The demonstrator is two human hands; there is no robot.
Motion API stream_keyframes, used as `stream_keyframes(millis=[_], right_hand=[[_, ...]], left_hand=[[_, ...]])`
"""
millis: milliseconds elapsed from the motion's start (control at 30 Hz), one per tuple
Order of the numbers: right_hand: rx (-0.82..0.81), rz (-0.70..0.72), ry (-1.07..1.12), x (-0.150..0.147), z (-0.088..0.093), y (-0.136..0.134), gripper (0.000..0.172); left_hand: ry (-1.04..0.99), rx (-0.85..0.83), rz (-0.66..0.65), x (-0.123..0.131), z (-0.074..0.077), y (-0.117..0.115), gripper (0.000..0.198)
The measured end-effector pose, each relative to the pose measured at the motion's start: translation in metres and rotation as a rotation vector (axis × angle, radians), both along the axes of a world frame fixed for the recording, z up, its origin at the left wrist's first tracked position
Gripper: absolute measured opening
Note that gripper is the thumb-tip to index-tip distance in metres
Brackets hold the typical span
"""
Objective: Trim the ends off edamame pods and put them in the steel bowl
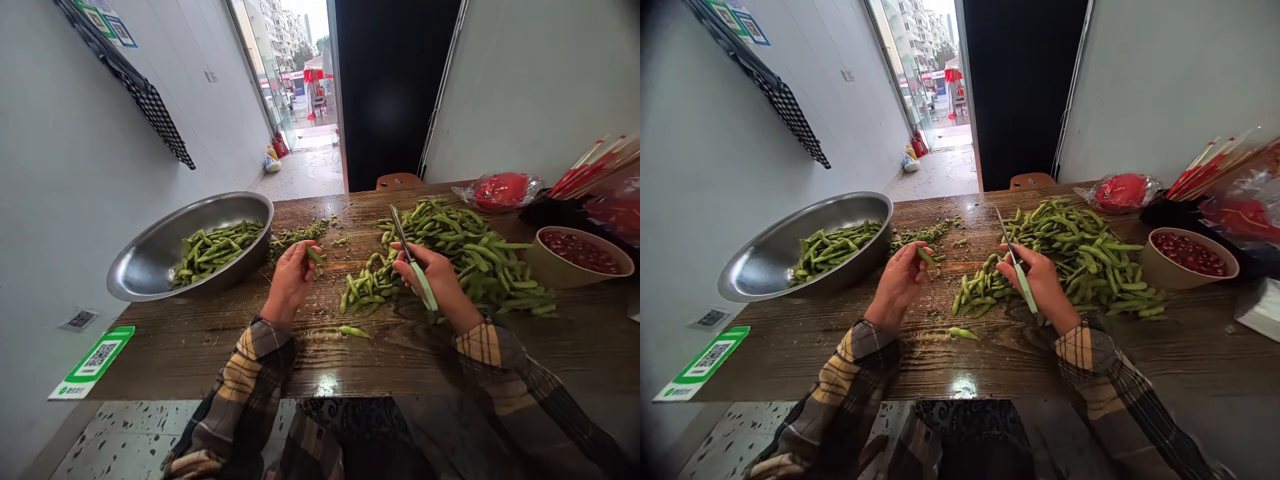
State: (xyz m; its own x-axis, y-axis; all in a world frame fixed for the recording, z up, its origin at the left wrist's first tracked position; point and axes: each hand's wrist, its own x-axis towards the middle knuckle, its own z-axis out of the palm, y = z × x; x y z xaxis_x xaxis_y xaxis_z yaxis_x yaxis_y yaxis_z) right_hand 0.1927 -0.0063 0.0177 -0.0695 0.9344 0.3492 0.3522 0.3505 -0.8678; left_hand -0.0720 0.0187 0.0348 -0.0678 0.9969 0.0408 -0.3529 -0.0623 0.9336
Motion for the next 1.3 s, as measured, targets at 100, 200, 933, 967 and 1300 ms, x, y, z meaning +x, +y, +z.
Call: stream_keyframes(millis=[100,200,933,967,1300], right_hand=[[0.120,0.049,-0.200,-0.015,0.003,-0.013,0.042],[0.153,0.137,-0.491,-0.036,0.000,-0.036,0.045],[0.114,-0.110,-0.742,-0.038,-0.032,0.010,0.040],[0.119,-0.114,-0.651,-0.036,-0.029,0.010,0.042],[0.008,0.281,-0.221,-0.056,-0.004,-0.003,0.044]], left_hand=[[-0.066,-0.008,0.112,-0.016,-0.003,0.004,0.017],[-0.106,0.020,0.181,-0.028,-0.004,0.006,0.014],[0.134,0.085,-0.200,-0.009,-0.006,-0.007,0.033],[0.161,0.080,-0.219,-0.007,-0.006,-0.009,0.032],[0.294,0.069,-0.261,0.003,-0.006,-0.015,0.031]])
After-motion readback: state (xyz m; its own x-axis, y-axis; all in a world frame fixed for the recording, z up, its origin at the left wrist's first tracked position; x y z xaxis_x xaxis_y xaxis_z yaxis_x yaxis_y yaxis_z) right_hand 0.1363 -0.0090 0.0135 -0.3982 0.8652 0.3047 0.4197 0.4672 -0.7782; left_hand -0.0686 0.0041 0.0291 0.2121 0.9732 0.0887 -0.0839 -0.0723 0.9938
